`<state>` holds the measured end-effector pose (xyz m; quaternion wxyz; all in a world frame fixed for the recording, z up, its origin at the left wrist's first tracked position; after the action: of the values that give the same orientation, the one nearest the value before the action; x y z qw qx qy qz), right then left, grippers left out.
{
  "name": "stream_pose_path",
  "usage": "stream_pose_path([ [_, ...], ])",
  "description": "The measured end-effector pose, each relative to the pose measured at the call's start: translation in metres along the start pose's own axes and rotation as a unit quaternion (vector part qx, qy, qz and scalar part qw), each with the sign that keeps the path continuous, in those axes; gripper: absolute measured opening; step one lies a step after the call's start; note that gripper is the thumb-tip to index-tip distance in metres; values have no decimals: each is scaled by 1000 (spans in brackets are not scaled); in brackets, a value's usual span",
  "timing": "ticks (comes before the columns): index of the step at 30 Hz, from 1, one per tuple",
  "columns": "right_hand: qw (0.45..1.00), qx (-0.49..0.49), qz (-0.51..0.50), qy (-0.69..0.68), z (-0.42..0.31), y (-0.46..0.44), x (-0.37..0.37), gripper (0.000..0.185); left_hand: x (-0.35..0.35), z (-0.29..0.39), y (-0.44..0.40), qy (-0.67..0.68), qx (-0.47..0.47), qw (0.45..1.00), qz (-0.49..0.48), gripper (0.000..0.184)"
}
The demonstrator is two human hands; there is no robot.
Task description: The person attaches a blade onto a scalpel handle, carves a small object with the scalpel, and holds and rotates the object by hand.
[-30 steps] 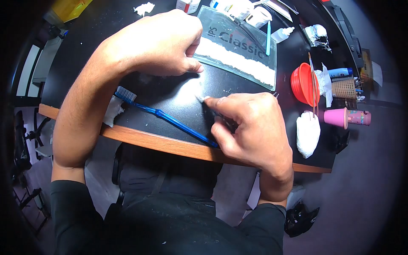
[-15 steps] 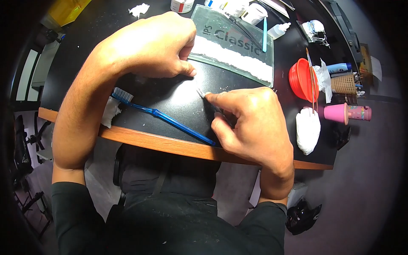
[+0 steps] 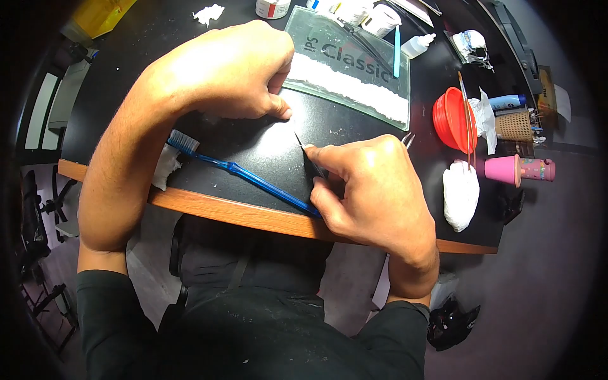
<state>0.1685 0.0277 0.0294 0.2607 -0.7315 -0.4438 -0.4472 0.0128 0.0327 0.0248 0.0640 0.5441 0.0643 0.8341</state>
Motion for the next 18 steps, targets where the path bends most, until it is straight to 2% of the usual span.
stream_pose_path([
  [8,1000,25,17,7,-1,-2,4,29,2,0,-1,-12,-8,1000,0,36],
  [11,999,38,25,2,3,0,16,33,8,-2,1,36,-31,998,39,37],
  [18,986,136,24,95,7,-1,21,38,7,-7,-4,35,-37,997,63,38],
])
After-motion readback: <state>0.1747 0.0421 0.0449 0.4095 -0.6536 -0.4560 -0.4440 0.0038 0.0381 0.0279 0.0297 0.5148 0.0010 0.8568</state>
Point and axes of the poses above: each hand's wrist, its own y-axis away from the middle knuckle, its own x-axis out of the back of the hand, z = x × y, the point moved 8 cm from there along -y, towards the middle knuckle, and after that the axes turned 4 degrees about y, right-handed, at the moved point
